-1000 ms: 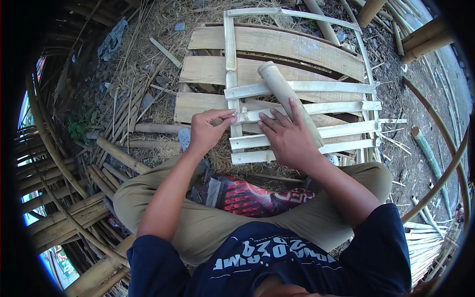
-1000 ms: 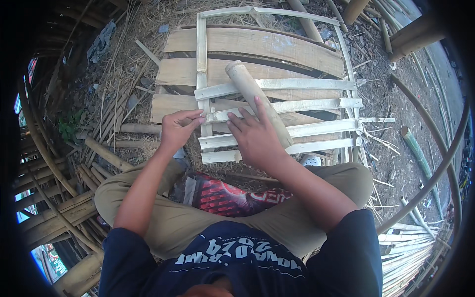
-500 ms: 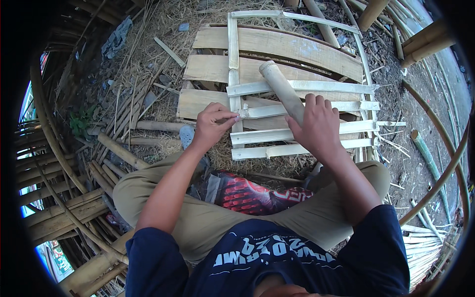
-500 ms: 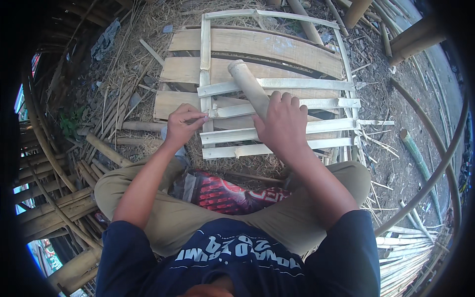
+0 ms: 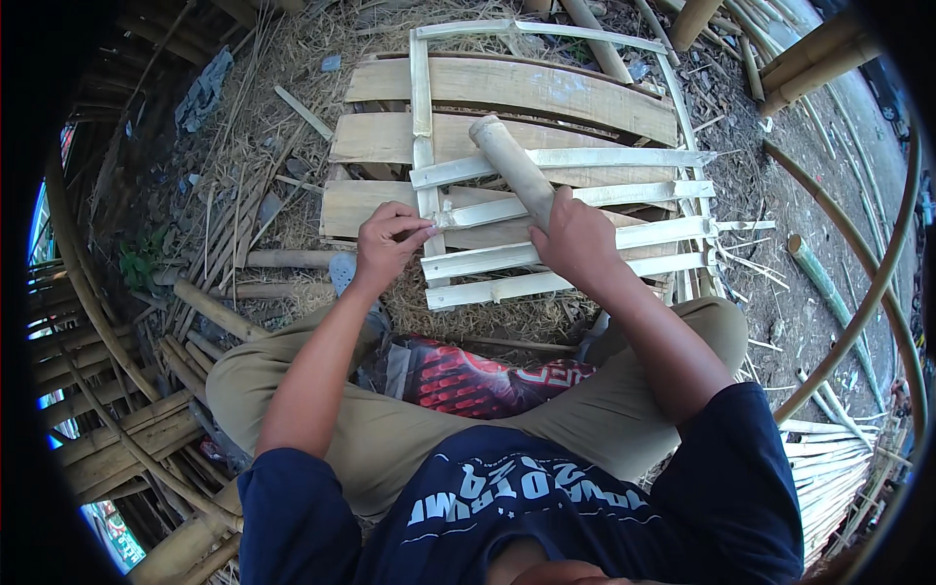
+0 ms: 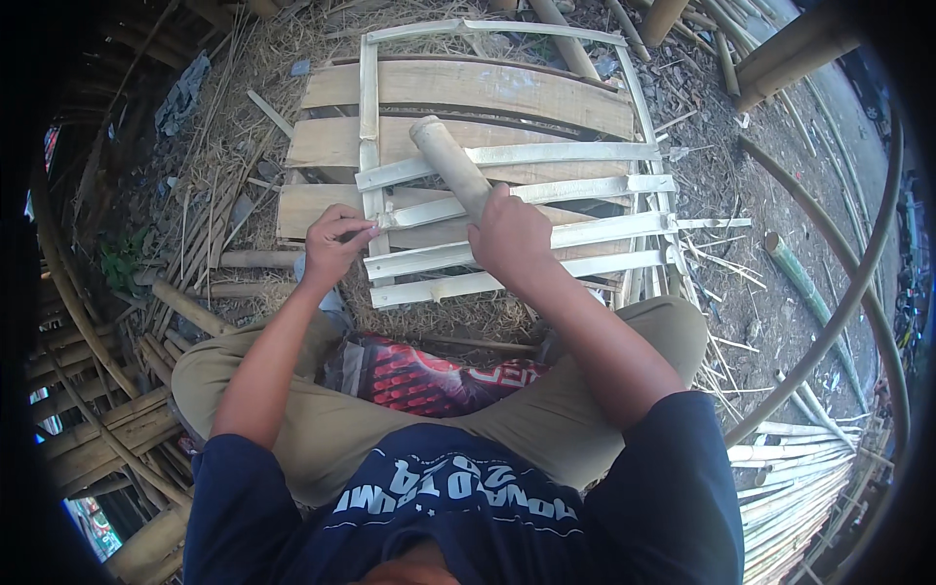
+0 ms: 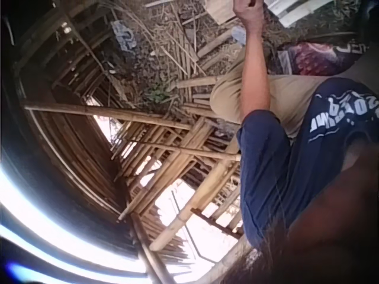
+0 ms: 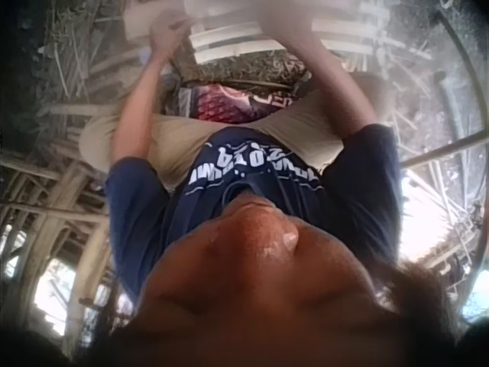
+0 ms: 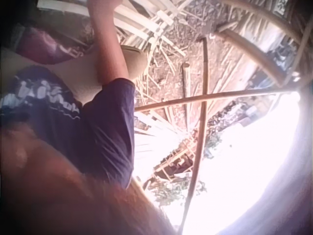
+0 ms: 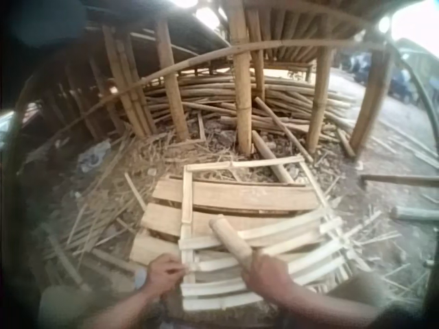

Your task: The person builds a bamboo structure by hand, positioning bamboo slats into a frame and inserting a small bamboo peg into a pre-drilled hole in a cylindrical bamboo component.

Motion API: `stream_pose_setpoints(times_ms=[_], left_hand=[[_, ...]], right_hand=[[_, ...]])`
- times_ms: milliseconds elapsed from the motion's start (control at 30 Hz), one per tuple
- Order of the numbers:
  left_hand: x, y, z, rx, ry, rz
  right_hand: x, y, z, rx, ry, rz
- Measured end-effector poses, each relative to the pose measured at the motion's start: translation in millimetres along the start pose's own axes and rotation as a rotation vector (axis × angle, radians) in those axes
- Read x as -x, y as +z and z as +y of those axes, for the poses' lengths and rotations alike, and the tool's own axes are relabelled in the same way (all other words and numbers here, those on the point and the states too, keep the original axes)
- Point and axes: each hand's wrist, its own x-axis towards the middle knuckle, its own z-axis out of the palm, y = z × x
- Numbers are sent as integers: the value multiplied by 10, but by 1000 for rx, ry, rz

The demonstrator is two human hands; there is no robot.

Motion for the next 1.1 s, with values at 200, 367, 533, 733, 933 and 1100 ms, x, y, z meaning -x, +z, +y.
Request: stream_pose_setpoints(times_ms=[200, 367, 533, 733, 933, 1100], left_hand=[[29, -13, -33, -9, -60, 13], [6, 19, 13, -93, -3, 34], [6, 36, 5, -70, 49, 79], [4, 16, -77, 27, 4, 33], [18, -53, -115, -8, -13, -13], [15, 6, -10, -2, -2, 42]], right_hand=[[-16, 22, 29, -1, -26, -4], [61, -197, 12, -167, -250, 175], [242, -241, -70, -171, -332, 16], [271, -328, -115, -212, -290, -14], [325, -480, -164, -287, -297, -49], [395, -539, -151, -364, -388, 13]])
